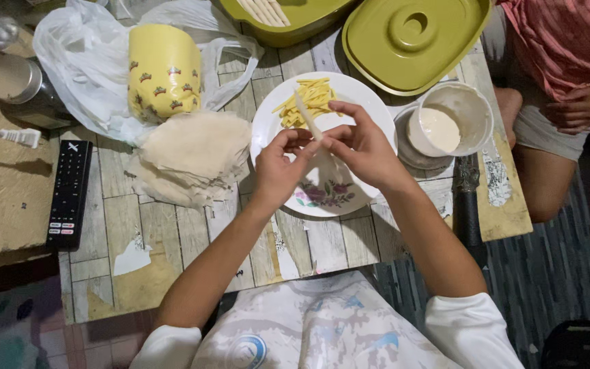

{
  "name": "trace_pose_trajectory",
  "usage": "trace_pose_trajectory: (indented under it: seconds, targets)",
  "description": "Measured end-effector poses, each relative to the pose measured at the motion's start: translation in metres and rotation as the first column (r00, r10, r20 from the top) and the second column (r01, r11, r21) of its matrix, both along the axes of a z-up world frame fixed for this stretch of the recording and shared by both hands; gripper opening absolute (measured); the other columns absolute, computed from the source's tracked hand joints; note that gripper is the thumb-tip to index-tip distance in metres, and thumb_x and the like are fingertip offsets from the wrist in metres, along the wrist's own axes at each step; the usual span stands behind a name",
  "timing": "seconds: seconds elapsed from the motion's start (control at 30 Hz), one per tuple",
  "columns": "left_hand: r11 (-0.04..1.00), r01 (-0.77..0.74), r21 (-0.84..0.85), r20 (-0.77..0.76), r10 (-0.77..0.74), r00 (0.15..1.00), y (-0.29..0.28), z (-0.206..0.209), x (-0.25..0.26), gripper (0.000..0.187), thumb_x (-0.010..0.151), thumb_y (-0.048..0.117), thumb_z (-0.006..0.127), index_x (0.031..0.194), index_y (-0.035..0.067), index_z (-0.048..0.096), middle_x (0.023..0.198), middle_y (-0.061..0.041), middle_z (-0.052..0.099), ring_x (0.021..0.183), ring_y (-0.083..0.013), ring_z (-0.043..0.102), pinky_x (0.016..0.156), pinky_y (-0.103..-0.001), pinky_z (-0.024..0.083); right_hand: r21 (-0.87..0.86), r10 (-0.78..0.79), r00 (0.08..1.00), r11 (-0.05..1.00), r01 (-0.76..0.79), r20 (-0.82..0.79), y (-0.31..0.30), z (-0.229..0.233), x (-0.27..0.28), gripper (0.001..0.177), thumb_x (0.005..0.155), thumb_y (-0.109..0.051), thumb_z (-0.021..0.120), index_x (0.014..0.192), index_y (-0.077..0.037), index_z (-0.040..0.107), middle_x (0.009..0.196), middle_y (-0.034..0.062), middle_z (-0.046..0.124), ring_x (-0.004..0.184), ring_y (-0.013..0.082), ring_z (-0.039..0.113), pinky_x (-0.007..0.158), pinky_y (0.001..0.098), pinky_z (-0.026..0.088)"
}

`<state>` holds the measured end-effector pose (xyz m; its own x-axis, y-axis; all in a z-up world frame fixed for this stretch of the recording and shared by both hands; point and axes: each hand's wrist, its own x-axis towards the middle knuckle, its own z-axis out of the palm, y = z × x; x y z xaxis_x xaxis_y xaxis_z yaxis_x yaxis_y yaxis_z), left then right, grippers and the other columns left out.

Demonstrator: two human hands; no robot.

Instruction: The person wraps and rolls spring rolls by placing potato strips onto wrappers, brushing the edges with a liquid, and folding the sides over the filling.

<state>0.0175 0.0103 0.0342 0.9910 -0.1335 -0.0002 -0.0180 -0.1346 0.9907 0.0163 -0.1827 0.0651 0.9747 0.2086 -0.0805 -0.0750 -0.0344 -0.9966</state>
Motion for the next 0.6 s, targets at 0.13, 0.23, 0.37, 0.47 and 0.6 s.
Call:
trace_pose_trajectory:
  seconds: [0.13, 0.23, 0.37, 0.47, 0.6]
  targets:
    - [0.989, 0.064, -0.135, 0.0, -0.064, 0.998, 0.006, 0.007, 0.005, 0.025, 0.091, 0.024, 0.079, 0.106, 0.005, 0.074, 0.092, 0.002, 0.073, 0.079, -0.0022, 0.063, 0.065, -0.018, 0.05, 0.087, 0.027, 1.0, 0.996, -0.026, -0.014, 0.001, 0.005, -0.002, 0.061, 0.098, -0.005, 0.071, 0.151, -0.003, 0.041, 0.103, 0.006, 0.072, 0.1, 0.0109, 0.066, 0.092, 0.0282, 0.055]
    - [0.987, 0.097, -0.129, -0.003, -0.098, 0.995, 0.014, 0.008, 0.009, 0.025, 0.09, 0.023, 0.081, 0.104, 0.004, 0.074, 0.092, 0.002, 0.073, 0.078, -0.0029, 0.061, 0.065, -0.02, 0.049, 0.134, 0.062, 0.998, 0.989, -0.06, -0.014, 0.002, 0.015, 0.003, 0.063, 0.095, -0.004, 0.073, 0.15, -0.002, 0.042, 0.101, 0.0061, 0.071, 0.1, 0.0117, 0.067, 0.091, 0.0293, 0.056]
    - [0.998, 0.015, -0.062, 0.138, -0.007, 0.99, 0.023, 0.004, 0.019, 0.025, 0.089, 0.02, 0.08, 0.104, 0.002, 0.072, 0.094, 0.0, 0.072, 0.077, -0.0055, 0.06, 0.067, -0.024, 0.048, -0.025, 0.017, 1.0, 1.0, -0.017, -0.002, 0.003, 0.028, 0.022, 0.066, 0.091, -0.003, 0.076, 0.149, -0.002, 0.045, 0.096, 0.0069, 0.075, 0.093, 0.013, 0.072, 0.086, 0.0298, 0.06]
    - [0.986, -0.021, -0.168, 0.258, 0.065, 0.964, 0.035, 0.001, 0.025, 0.02, 0.098, 0.018, 0.074, 0.109, 0.003, 0.07, 0.1, 0.0, 0.072, 0.083, -0.0053, 0.06, 0.078, -0.024, 0.052, -0.033, 0.026, 0.967, 0.999, -0.018, 0.254, -0.003, 0.044, 0.08, 0.056, 0.099, -0.003, 0.076, 0.145, 0.003, 0.044, 0.096, 0.0108, 0.074, 0.089, 0.0157, 0.075, 0.081, 0.0319, 0.062]
    - [0.99, -0.101, -0.098, 0.241, 0.122, 0.963, 0.05, 0.007, 0.013, 0.014, 0.101, 0.017, 0.072, 0.106, 0.004, 0.07, 0.095, 0.0, 0.071, 0.083, -0.0069, 0.059, 0.075, -0.024, 0.049, -0.469, 0.05, 0.991, 0.883, 0.016, 0.128, -0.003, 0.056, 0.19, 0.065, 0.089, -0.016, 0.085, 0.14, 0.004, 0.05, 0.093, 0.0124, 0.075, 0.084, 0.0165, 0.073, 0.068, 0.0299, 0.054]
